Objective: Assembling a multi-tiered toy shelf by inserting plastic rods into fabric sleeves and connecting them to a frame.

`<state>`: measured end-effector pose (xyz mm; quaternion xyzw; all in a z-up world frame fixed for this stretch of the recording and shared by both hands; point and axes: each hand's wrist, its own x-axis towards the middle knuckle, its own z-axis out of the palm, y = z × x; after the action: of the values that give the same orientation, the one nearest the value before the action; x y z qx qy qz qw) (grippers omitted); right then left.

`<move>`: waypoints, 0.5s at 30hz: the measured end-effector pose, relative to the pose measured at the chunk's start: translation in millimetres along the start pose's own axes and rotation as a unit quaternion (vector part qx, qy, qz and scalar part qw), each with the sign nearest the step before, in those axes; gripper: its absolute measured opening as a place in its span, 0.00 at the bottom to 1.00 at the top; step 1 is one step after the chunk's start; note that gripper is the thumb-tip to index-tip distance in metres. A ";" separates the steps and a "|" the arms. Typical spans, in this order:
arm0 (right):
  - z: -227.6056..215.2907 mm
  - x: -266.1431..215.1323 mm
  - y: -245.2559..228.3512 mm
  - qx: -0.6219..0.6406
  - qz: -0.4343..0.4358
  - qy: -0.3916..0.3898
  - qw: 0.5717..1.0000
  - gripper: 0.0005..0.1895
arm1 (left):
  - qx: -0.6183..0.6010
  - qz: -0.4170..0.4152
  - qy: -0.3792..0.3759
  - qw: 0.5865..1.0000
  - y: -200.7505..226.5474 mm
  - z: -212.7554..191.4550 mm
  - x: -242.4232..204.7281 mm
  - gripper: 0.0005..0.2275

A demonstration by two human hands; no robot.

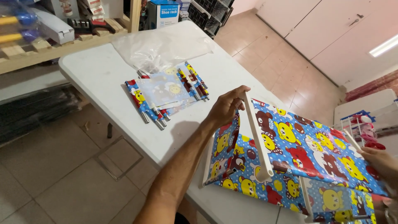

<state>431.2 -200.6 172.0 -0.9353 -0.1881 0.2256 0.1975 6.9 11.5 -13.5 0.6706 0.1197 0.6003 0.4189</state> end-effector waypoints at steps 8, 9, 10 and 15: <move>-1.9 -8.9 0.6 0.020 -0.006 -0.008 1.000 0.18 | 0.004 -0.011 -0.015 1.000 2.1 -2.3 0.2 0.18; -2.8 -2.9 2.4 0.005 0.002 -0.003 1.000 0.18 | 0.024 0.006 -0.014 1.000 0.7 -2.1 0.4 0.17; -3.3 3.5 3.3 -0.012 0.010 0.002 1.000 0.19 | 0.044 0.023 -0.013 0.999 -1.0 -2.4 0.5 0.16; -1.2 1.0 5.9 -0.017 0.017 0.006 1.000 0.19 | 0.057 0.020 -0.030 0.998 5.9 -3.0 1.5 0.17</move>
<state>434.2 -205.6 170.0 -0.9429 -0.1744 0.2205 0.1786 2.5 10.0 -8.4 0.7133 0.1277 0.5806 0.3713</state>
